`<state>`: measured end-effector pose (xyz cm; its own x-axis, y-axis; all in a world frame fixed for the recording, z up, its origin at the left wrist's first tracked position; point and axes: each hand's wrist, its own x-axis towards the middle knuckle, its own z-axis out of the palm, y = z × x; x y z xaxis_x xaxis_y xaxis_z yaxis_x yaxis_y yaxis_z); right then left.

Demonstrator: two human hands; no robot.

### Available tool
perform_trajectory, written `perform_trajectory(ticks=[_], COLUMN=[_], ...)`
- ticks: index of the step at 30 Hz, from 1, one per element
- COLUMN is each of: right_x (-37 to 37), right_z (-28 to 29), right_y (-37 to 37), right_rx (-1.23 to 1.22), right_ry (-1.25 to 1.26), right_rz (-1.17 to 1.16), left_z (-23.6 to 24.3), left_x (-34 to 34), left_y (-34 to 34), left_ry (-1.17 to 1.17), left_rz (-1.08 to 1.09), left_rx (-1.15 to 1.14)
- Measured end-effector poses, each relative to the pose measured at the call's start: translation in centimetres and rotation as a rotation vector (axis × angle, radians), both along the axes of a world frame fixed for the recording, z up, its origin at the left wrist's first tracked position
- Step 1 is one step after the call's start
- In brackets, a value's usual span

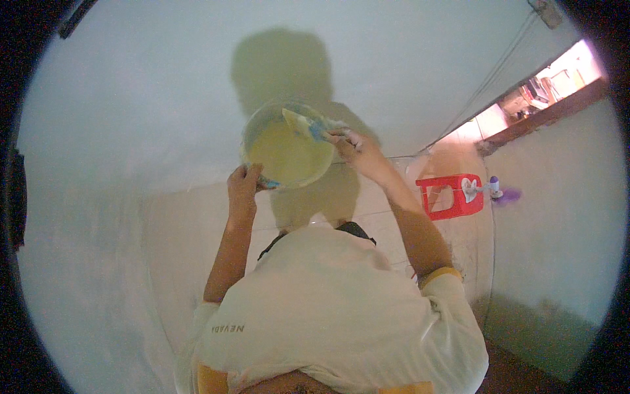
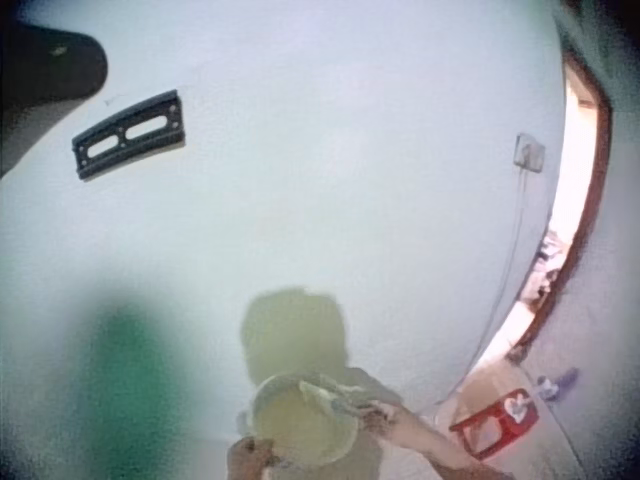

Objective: The person applies paint to an interior wall using a brush, dipping the brush into a bucket of paint between strokes.

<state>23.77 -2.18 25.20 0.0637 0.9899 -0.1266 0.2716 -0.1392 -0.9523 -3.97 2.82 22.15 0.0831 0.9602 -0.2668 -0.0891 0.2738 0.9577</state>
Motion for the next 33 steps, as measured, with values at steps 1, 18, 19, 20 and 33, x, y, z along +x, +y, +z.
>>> perform_trajectory(ticks=[1,18,19,20,33], right_x=[0.2,6.8,6.8,6.9,5.8], right_z=[-0.7,3.0,5.5,8.3,0.1], right_y=[0.0,8.0,8.3,8.6,10.0], right_rx=[0.133,0.319,0.378,0.438,0.489], right_ry=[-0.084,-0.939,-0.969,-0.996,-0.933], right_rz=[-0.076,-0.499,-0.508,-0.515,-0.572], left_z=[0.0,-8.4,-9.3,-9.8,-10.5], left_x=[0.2,-7.4,-8.0,-8.3,-7.2], left_y=[-0.2,-4.2,-4.4,-4.5,-4.4], left_ry=[-0.046,0.042,0.050,0.061,-0.002], left_rz=[0.018,0.214,0.228,0.244,0.306], left_rx=[-0.004,-0.190,-0.197,-0.204,-0.227])
